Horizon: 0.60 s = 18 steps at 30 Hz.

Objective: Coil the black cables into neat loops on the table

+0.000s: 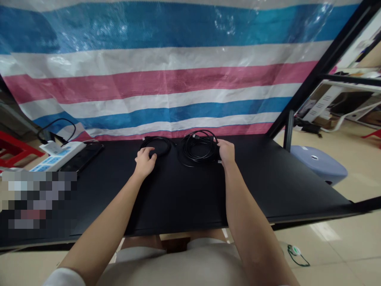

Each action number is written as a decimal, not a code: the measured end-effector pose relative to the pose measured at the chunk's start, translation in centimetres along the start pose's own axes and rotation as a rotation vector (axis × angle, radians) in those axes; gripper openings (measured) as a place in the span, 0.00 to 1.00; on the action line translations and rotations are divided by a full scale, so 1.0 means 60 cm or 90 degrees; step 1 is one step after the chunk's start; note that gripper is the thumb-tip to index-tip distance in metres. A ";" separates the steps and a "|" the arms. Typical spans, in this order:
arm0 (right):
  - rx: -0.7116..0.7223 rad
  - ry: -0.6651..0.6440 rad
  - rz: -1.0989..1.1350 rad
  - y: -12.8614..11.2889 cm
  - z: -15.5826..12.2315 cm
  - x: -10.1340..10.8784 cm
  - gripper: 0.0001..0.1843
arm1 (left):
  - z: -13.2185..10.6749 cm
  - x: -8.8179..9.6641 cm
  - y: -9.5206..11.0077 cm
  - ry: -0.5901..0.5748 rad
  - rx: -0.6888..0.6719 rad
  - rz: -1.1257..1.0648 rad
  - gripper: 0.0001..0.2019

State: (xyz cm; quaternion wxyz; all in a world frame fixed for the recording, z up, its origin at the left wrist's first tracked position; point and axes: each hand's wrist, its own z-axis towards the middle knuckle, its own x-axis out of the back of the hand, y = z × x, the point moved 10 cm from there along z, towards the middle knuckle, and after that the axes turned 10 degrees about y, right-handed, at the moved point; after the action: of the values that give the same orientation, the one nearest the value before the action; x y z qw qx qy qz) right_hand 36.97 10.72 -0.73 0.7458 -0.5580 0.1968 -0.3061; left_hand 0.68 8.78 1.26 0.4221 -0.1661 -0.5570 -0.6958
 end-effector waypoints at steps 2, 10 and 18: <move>-0.045 -0.001 0.034 0.000 -0.006 -0.003 0.14 | 0.000 0.000 0.001 -0.004 0.001 0.003 0.15; 0.033 -0.067 -0.326 -0.024 -0.024 -0.009 0.12 | 0.000 0.001 -0.002 -0.009 0.006 0.028 0.16; 0.025 0.156 -0.411 -0.055 -0.039 0.036 0.10 | 0.000 0.000 -0.003 -0.012 0.005 0.017 0.15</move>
State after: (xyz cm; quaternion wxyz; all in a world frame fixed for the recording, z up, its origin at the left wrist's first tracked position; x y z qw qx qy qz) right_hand 36.30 6.98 1.84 0.5921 -0.5361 0.0921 -0.5947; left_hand 0.55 8.81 1.16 0.4267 -0.1781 -0.5613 -0.6864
